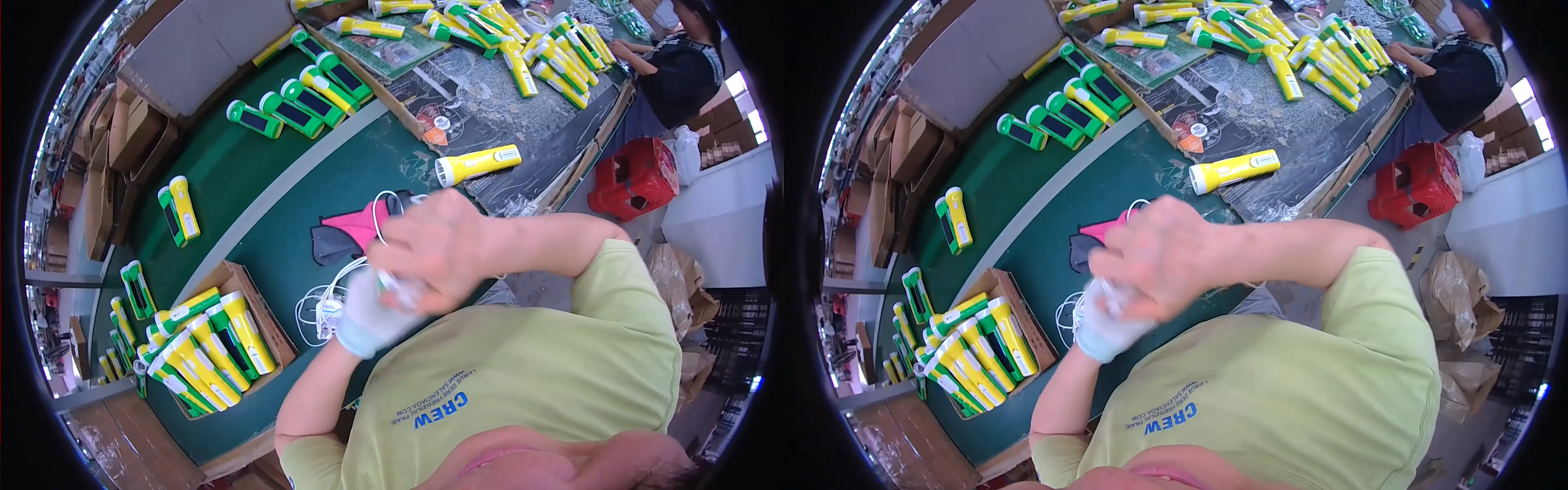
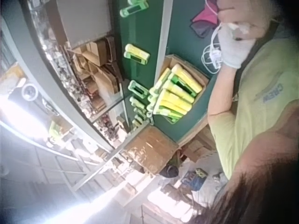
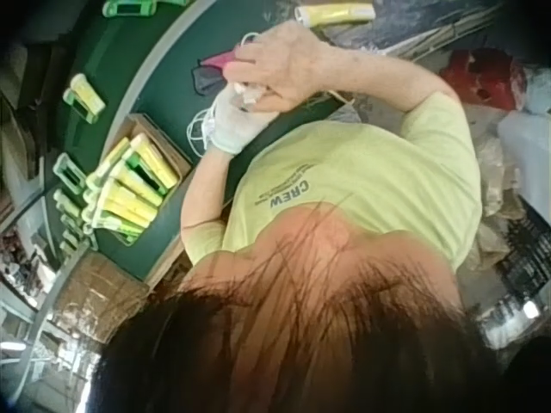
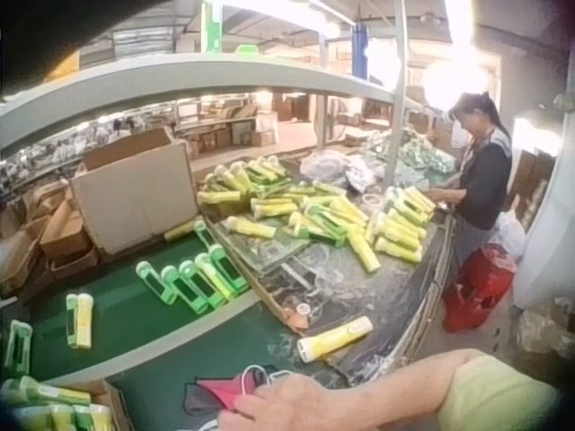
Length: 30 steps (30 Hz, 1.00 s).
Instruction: Testing flashlights on an assembly line by plugging them into a power source and checking for illumination.
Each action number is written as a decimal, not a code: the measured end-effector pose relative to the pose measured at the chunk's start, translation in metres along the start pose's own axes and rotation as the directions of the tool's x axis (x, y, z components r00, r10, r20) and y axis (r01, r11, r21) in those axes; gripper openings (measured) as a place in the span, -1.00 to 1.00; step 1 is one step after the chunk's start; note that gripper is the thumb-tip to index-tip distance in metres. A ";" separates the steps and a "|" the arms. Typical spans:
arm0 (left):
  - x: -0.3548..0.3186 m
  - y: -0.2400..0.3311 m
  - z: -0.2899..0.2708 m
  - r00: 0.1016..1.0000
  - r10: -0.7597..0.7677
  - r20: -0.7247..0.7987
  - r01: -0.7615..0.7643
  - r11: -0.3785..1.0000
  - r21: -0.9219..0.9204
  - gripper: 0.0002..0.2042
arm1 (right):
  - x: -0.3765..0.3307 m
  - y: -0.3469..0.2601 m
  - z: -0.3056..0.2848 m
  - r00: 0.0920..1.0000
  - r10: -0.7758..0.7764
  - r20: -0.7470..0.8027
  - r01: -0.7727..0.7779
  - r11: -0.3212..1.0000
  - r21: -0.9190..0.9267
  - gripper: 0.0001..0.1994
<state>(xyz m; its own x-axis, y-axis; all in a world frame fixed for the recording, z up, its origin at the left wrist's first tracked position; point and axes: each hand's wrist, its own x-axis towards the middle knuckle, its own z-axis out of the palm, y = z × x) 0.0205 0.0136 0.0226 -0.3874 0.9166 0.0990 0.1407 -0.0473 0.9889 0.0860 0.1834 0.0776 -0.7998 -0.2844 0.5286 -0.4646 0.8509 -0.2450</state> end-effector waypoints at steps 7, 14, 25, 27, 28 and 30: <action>0.018 -0.004 0.003 0.889 0.189 -0.416 -0.152 0.981 0.120 -0.61 | -0.005 0.032 0.023 0.929 0.205 -0.310 0.031 0.788 0.614 -0.50; 0.023 0.007 0.017 0.783 -0.008 -0.621 -0.354 0.816 -0.457 -0.05 | -0.025 0.029 0.011 0.945 0.311 0.099 -0.319 0.815 0.484 -0.40; 0.022 0.041 -0.016 0.959 0.284 0.006 -0.267 0.907 -0.325 -0.41 | -0.068 0.208 -0.044 0.683 0.720 -0.127 -0.688 0.574 -0.444 -0.49; 0.023 0.077 -0.001 0.905 0.423 -0.035 -0.325 0.638 -0.698 -0.52 | -0.082 0.179 -0.041 0.614 0.778 0.137 -0.730 0.625 -0.278 -0.62; 0.022 0.093 0.004 0.905 0.423 -0.048 -0.333 0.632 -0.700 -0.52 | -0.093 0.166 -0.041 0.604 0.753 0.262 -0.722 0.656 -0.221 -0.64; 0.011 0.124 0.014 0.865 0.440 -0.240 -0.470 0.542 -0.697 -0.61 | -0.120 0.150 -0.033 0.659 0.683 0.316 -0.645 0.729 -0.228 -0.60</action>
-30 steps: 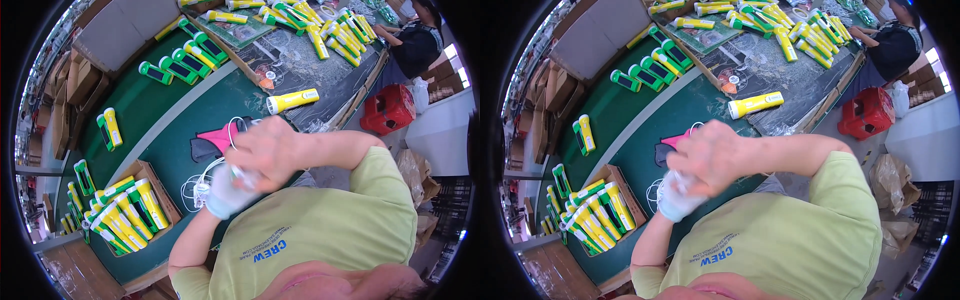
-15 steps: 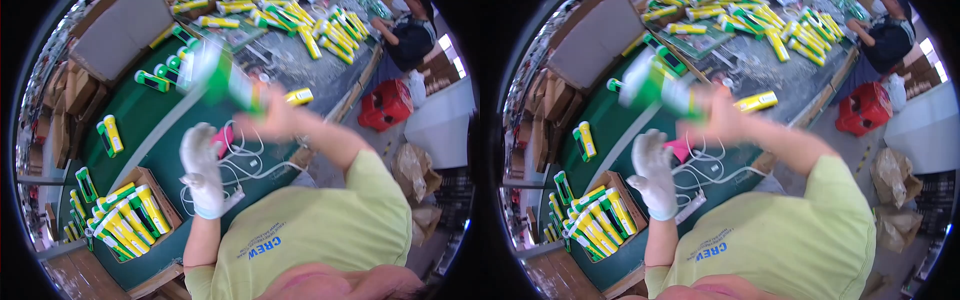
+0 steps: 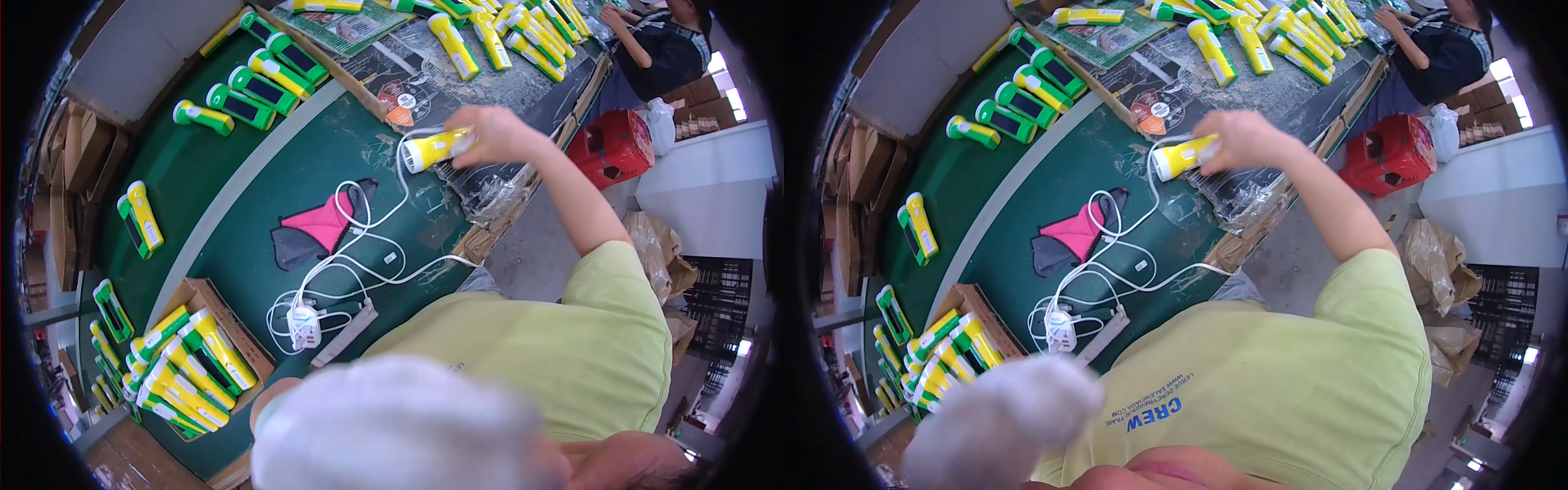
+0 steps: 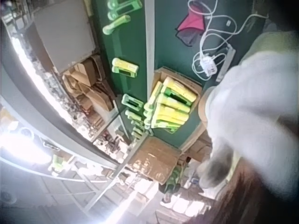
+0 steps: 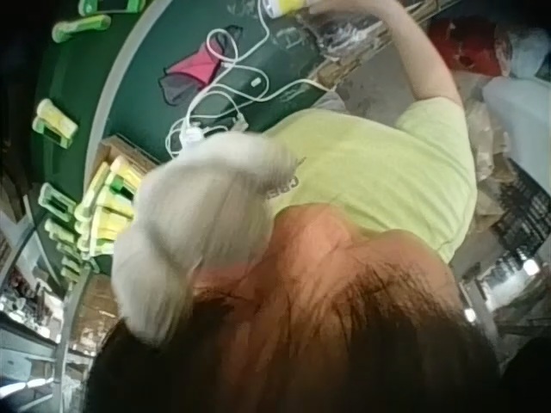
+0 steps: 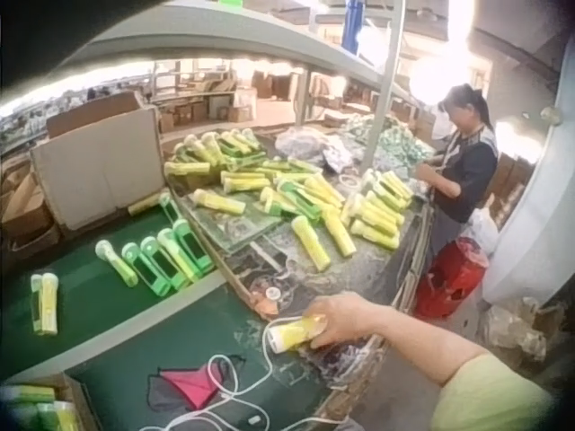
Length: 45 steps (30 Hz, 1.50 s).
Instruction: Testing flashlights on an assembly line by plugging them into a power source and checking for illumination.
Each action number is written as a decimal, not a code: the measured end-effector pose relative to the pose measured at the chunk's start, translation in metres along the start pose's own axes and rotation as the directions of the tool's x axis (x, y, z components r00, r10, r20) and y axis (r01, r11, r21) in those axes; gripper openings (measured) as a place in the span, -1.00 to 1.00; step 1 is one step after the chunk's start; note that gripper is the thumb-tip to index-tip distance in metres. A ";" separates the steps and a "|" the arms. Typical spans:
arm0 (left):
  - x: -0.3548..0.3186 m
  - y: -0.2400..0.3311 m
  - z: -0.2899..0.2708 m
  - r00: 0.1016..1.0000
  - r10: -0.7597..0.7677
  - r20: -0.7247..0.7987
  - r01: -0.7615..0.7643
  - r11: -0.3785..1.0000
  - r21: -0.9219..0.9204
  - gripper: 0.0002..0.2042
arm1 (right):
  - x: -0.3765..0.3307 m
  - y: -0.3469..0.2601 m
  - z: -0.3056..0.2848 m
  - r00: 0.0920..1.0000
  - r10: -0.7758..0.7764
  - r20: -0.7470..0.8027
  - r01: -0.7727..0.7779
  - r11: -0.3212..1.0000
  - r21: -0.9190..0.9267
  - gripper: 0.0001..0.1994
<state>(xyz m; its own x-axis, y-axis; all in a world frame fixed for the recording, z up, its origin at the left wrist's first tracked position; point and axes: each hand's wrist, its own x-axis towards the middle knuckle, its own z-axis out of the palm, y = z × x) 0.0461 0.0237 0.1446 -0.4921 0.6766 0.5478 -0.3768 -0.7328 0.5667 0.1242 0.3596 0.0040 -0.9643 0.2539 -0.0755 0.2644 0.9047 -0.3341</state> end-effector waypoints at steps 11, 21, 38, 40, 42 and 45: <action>-0.002 0.012 -0.028 0.883 0.249 0.398 -0.090 0.921 -0.378 -0.74 | 0.015 0.061 -0.040 0.996 0.064 0.063 -0.087 0.873 0.480 -0.43; 0.007 0.006 -0.034 0.876 -0.095 0.472 0.200 0.964 -0.177 -0.80 | 0.125 0.074 -0.017 0.839 0.481 -0.253 -0.474 0.876 0.093 -0.41; 0.032 0.033 -0.204 0.770 -0.580 -0.268 0.448 0.190 0.874 -0.66 | 0.214 0.171 -0.005 0.855 0.201 -0.477 -0.317 0.932 -0.174 -0.46; 0.037 0.059 -0.250 0.767 -0.406 -0.496 0.474 -0.163 0.865 -0.64 | 0.199 0.117 0.016 0.904 0.143 -0.404 -0.204 0.973 -0.111 -0.54; 0.047 0.088 -0.294 0.708 -0.259 -0.657 0.527 -0.425 0.736 -0.59 | 0.177 0.096 0.046 0.936 0.091 -0.341 -0.179 0.955 -0.237 -0.59; 0.047 0.117 -0.369 0.578 0.205 -0.790 0.665 -0.679 0.311 -0.35 | 0.170 0.081 0.089 0.842 0.131 -0.523 -0.224 0.967 -0.118 -0.61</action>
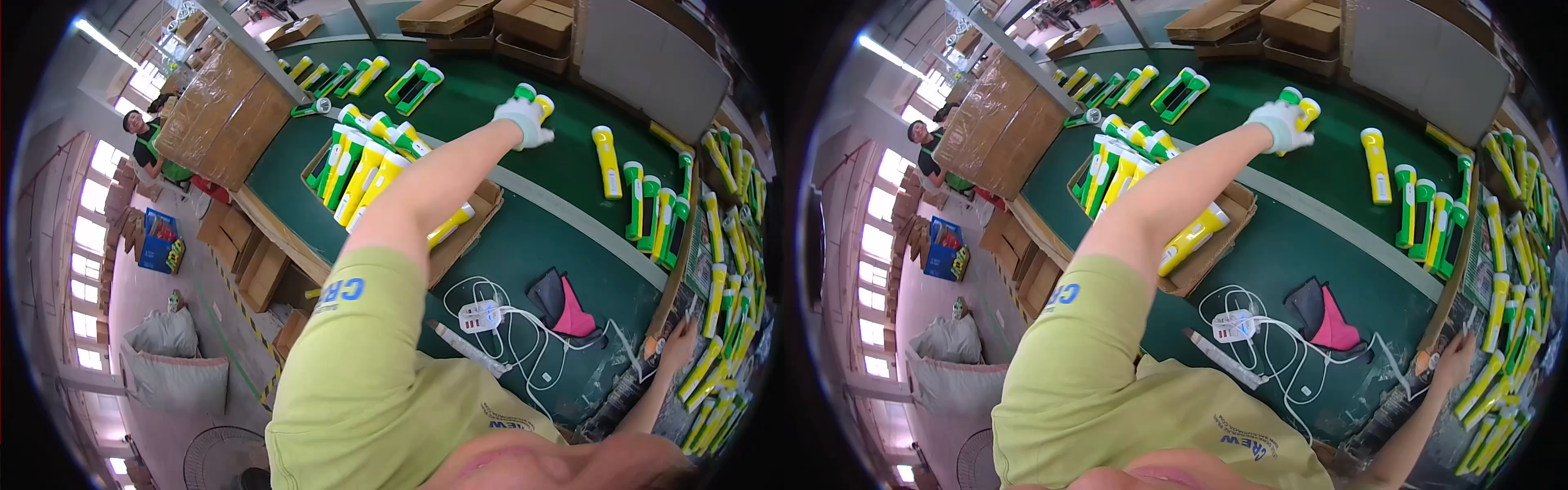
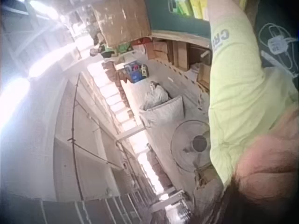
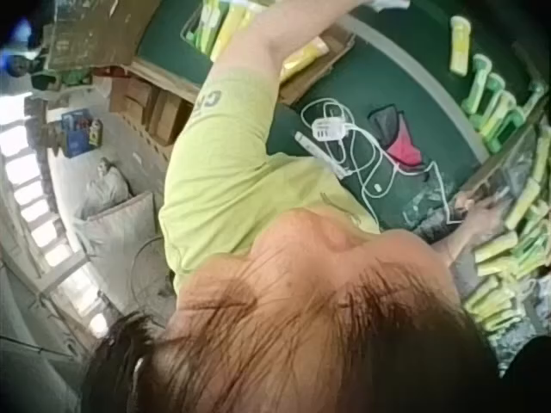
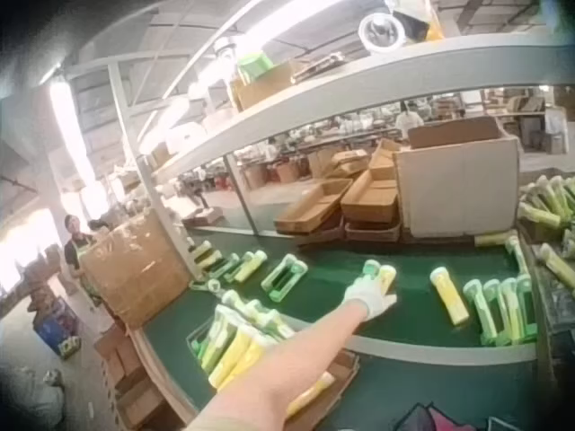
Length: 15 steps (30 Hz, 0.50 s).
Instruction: Testing flashlights on an assembly line by plugging them into a power source and checking for illumination.
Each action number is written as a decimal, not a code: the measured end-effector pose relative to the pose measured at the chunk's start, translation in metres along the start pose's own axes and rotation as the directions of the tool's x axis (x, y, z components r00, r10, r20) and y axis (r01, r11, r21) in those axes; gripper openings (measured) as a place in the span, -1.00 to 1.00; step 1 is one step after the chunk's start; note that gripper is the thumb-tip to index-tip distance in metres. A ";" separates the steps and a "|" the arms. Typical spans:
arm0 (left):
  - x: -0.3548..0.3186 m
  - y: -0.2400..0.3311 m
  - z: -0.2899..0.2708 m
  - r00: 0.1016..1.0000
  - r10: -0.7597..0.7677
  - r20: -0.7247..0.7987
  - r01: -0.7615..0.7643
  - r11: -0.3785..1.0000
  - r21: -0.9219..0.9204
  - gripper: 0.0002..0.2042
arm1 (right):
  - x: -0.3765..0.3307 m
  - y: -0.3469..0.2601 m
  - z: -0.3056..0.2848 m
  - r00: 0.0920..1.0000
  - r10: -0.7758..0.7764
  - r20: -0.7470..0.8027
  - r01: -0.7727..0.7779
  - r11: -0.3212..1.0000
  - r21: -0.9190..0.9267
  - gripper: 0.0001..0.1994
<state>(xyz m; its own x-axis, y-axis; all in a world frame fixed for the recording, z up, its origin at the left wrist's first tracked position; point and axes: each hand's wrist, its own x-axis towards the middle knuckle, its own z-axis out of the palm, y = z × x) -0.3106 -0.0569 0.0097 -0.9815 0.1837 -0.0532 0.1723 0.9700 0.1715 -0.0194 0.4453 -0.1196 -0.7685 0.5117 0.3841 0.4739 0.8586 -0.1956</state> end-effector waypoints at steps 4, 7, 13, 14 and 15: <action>0.027 0.006 0.028 0.876 -0.439 0.198 0.473 0.864 -0.176 -0.10 | -0.004 0.018 0.017 1.000 0.016 0.011 -0.018 0.981 0.192 -0.62; 0.029 0.034 0.054 0.877 -0.476 0.064 0.479 0.875 -0.063 -0.06 | -0.006 0.015 0.006 0.999 0.032 0.008 -0.033 0.979 0.200 -0.62; 0.044 0.019 0.064 0.905 -0.413 0.102 0.419 0.907 -0.049 -0.06 | -0.006 0.028 0.014 0.998 0.024 -0.060 -0.013 0.982 0.189 -0.64; 0.049 0.005 0.067 0.927 -0.355 0.122 0.357 0.934 0.009 -0.10 | -0.002 0.015 0.012 0.999 0.035 -0.040 -0.028 0.986 0.162 -0.65; 0.045 0.003 0.062 0.953 -0.250 0.171 0.249 0.968 0.028 -0.17 | -0.002 0.007 0.007 0.998 0.057 -0.030 -0.053 0.991 0.123 -0.65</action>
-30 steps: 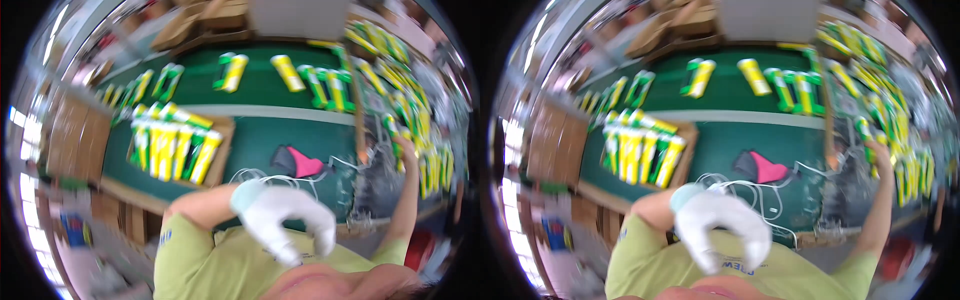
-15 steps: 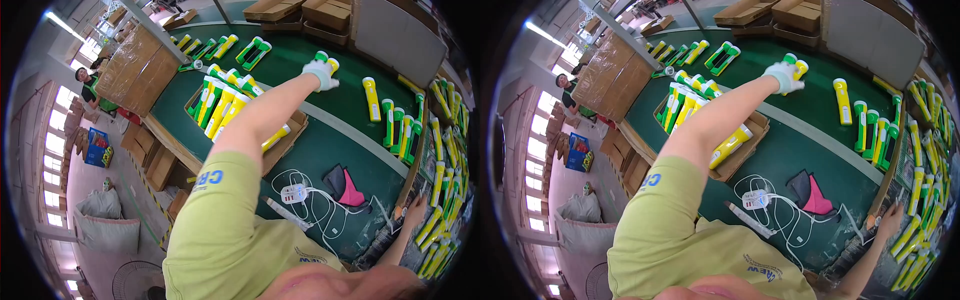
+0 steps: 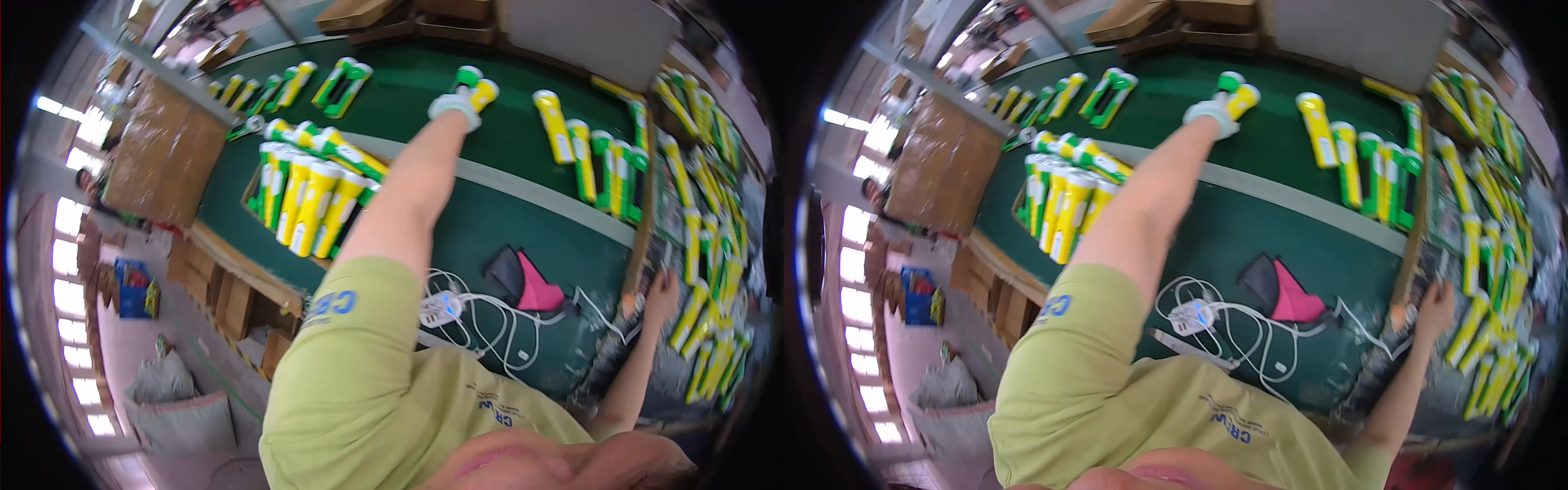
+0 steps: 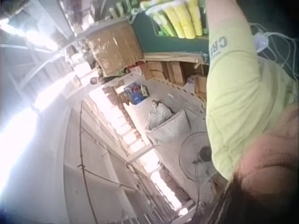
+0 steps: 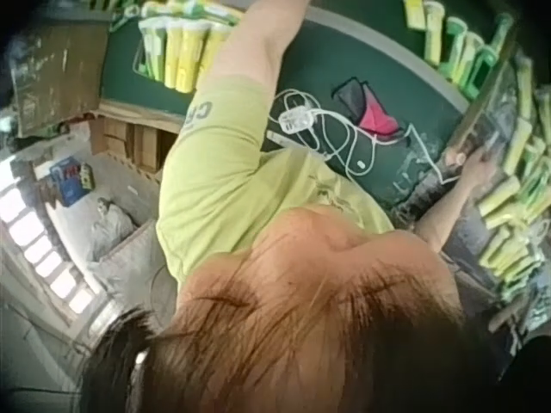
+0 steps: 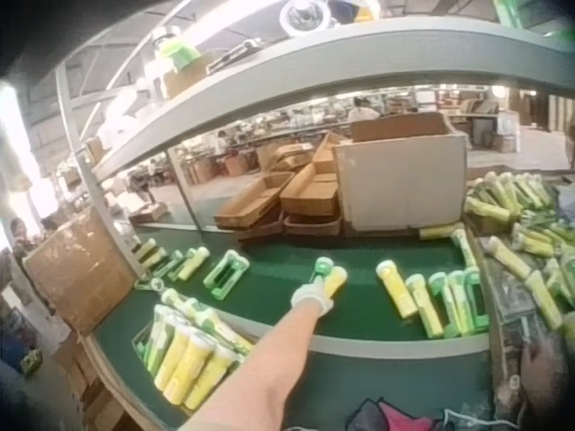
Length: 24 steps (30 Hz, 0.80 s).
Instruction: Testing flashlights on an assembly line by plugging them into a power source and checking for illumination.
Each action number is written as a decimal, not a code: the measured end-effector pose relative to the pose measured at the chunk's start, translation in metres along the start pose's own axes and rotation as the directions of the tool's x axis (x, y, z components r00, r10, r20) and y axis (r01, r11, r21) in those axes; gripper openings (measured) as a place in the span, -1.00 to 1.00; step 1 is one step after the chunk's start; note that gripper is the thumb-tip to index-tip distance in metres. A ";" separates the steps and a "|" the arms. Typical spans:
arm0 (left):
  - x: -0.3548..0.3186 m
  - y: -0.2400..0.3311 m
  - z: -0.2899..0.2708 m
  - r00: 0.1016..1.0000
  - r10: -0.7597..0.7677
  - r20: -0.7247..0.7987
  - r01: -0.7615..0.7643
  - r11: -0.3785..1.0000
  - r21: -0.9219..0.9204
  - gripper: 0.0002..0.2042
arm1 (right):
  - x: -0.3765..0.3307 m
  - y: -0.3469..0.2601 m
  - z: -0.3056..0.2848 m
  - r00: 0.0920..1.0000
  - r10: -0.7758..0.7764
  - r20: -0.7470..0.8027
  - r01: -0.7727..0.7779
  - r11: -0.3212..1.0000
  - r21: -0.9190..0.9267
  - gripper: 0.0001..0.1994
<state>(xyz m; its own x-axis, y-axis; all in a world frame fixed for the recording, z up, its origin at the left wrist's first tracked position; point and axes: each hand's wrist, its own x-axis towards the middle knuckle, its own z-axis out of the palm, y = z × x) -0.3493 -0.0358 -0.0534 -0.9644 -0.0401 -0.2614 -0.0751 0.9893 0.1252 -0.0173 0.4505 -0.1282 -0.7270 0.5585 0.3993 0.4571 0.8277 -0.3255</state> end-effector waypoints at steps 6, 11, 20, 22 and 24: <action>-0.092 0.001 -0.036 0.909 0.409 -0.078 -0.416 0.896 -0.152 -0.49 | -0.005 -0.012 -0.013 0.998 0.064 -0.029 -0.063 0.997 0.053 -0.67; -0.216 0.006 -0.052 0.497 0.725 -0.477 -0.776 0.617 0.130 -0.54 | -0.015 -0.028 -0.048 0.985 0.164 -0.050 -0.122 0.877 0.464 -0.66; -0.325 0.016 -0.056 0.173 0.848 -0.501 -0.918 0.323 0.231 -0.56 | -0.115 -0.245 -0.147 0.962 -0.244 0.121 -0.103 0.085 0.991 -0.60; -0.330 0.014 -0.056 0.151 0.849 -0.506 -0.928 0.299 0.224 -0.55 | -0.121 -0.250 -0.156 0.929 -0.362 0.083 -0.001 0.221 0.975 -0.66; -0.318 -0.001 -0.058 0.185 0.830 -0.527 -0.900 0.359 0.249 -0.53 | -0.122 -0.251 -0.158 0.932 -0.323 0.164 -0.087 0.240 0.967 -0.71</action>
<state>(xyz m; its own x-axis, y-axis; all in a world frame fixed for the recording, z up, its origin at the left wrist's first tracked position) -0.0571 -0.0319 0.0857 -0.3747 0.7392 0.5596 0.9036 0.4263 0.0420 0.0373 0.1833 0.0406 -0.9092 0.2449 0.3368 -0.3224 0.0977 -0.9415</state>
